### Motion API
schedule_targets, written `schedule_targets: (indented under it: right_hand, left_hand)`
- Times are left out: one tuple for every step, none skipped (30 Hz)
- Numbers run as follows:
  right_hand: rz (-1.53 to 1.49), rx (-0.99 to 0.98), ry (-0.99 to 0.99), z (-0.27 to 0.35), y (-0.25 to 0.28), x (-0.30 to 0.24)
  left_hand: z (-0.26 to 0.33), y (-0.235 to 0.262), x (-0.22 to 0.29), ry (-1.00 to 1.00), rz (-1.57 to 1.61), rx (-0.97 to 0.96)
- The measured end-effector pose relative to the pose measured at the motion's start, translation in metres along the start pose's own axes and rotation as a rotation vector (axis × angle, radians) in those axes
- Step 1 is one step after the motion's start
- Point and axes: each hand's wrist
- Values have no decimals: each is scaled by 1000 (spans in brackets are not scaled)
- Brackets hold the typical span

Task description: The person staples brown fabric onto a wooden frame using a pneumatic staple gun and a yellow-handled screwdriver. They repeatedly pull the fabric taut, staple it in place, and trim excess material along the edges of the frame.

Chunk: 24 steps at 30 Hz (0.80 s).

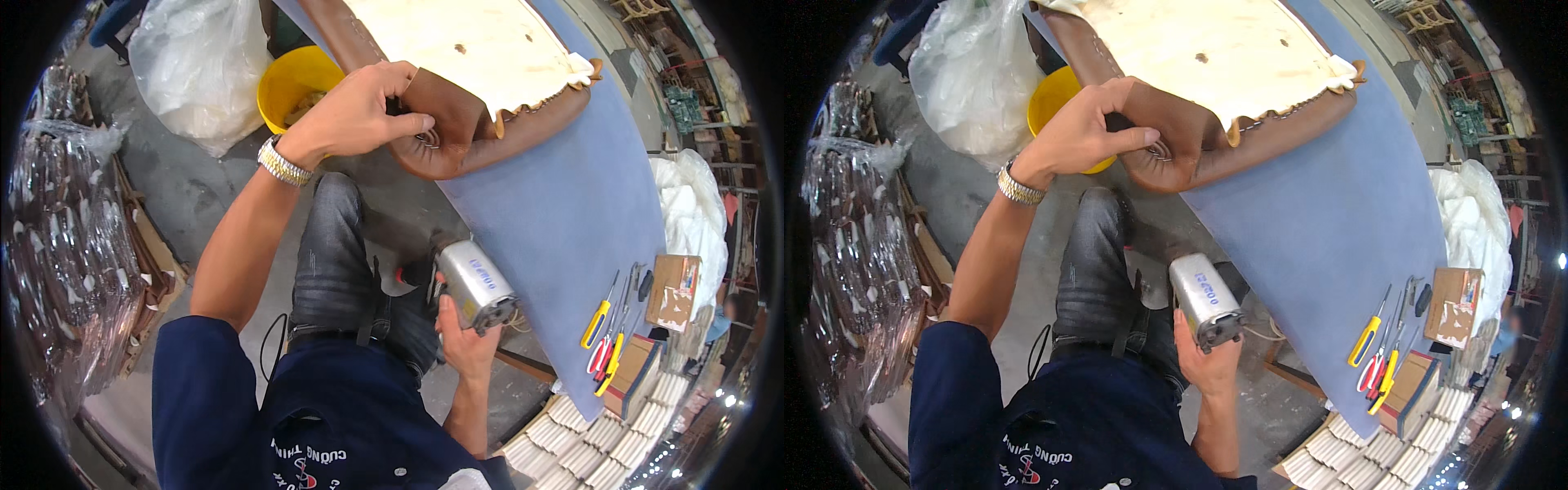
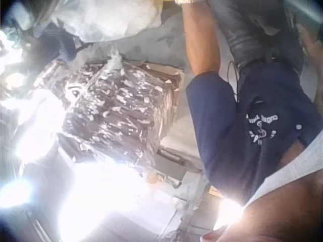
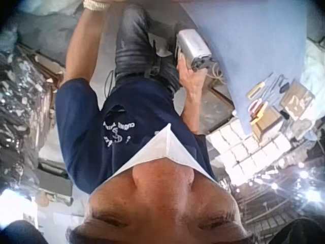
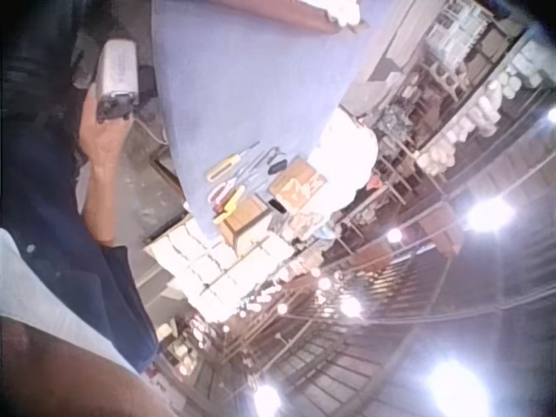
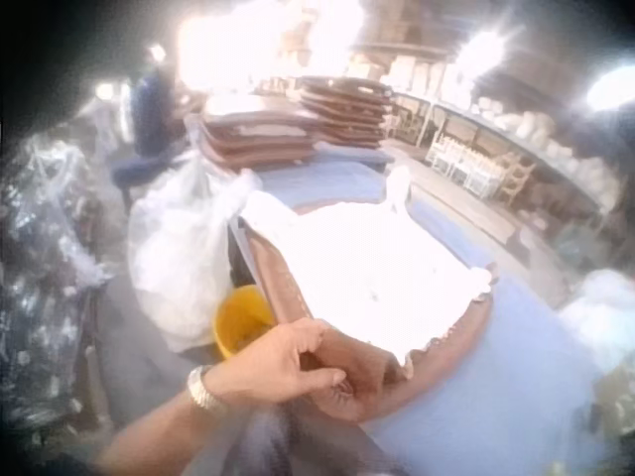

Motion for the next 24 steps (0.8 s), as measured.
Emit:
schedule_targets:
  right_hand:
    - [-7,-14,-33,7,2,11]
    - [-21,-21,-66,11,1,22]
    - [-31,-31,-103,15,0,32]
    - [-4,-69,-74,17,0,43]
    - [26,-102,-49,19,0,47]
    - [17,-94,-87,22,0,47]
    - [4,-87,-125,24,-2,43]
    - [0,-86,-97,25,-2,43]
    - [0,-81,-67,24,1,42]
    - [1,-75,-37,23,2,42]
    - [-24,-66,-34,23,6,42]
    - [-49,-57,-30,21,8,41]
    - [-74,-50,-27,18,10,40]
    - [-94,-72,10,15,13,41]
    - [-114,-95,47,11,16,42]
    - [-132,-107,80,7,16,39]
    - [-148,-119,114,3,17,35]
    - [-169,-131,149,-2,17,33]
    - [-204,-122,162,-5,13,25]
    - [-205,-117,189,-9,9,21]
    - [-207,-114,218,-14,5,18]
    - [-211,-110,250,-19,1,14]
    - [-183,-109,270,-22,-2,6]
    - [-135,-102,292,-25,-6,5]
  left_hand:
    - [-3,1,6,47,59,4]
    - [-11,-1,15,112,-17,-67]
    - [-17,-5,25,183,-92,-135]
    - [-24,-9,37,255,-167,-200]
    - [-31,-14,57,259,-369,-273]
    - [-30,-17,56,256,-297,-205]
    - [-25,-22,47,253,-225,-138]
    - [-17,-28,35,252,-151,-67]
    - [-8,-34,29,203,16,135]
    - [-4,-36,23,218,77,187]
    - [-1,-41,26,238,152,244]
    - [2,-44,27,259,226,300]
    - [1,-41,23,289,236,260]
    - [0,-39,23,224,164,224]
    - [-3,-35,24,160,92,189]
    - [-6,-32,26,95,17,155]
    - [-8,-29,25,-28,-163,119]
    - [-11,-25,24,-150,-345,82]
    - [-12,-22,22,-271,-528,43]
    - [-12,-21,16,-191,-490,5]
    - [-12,-21,11,-112,-451,-32]
    - [-11,-20,6,-33,-411,-69]
    - [-10,-22,4,-25,-397,-35]
    - [-9,-26,4,-16,-383,0]
Point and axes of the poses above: each hand's wrist, its own z-axis away from the middle knuckle, its own y-axis out of the back of the hand, x = y × z, and after that the axes turned 7 degrees about -y, right-handed
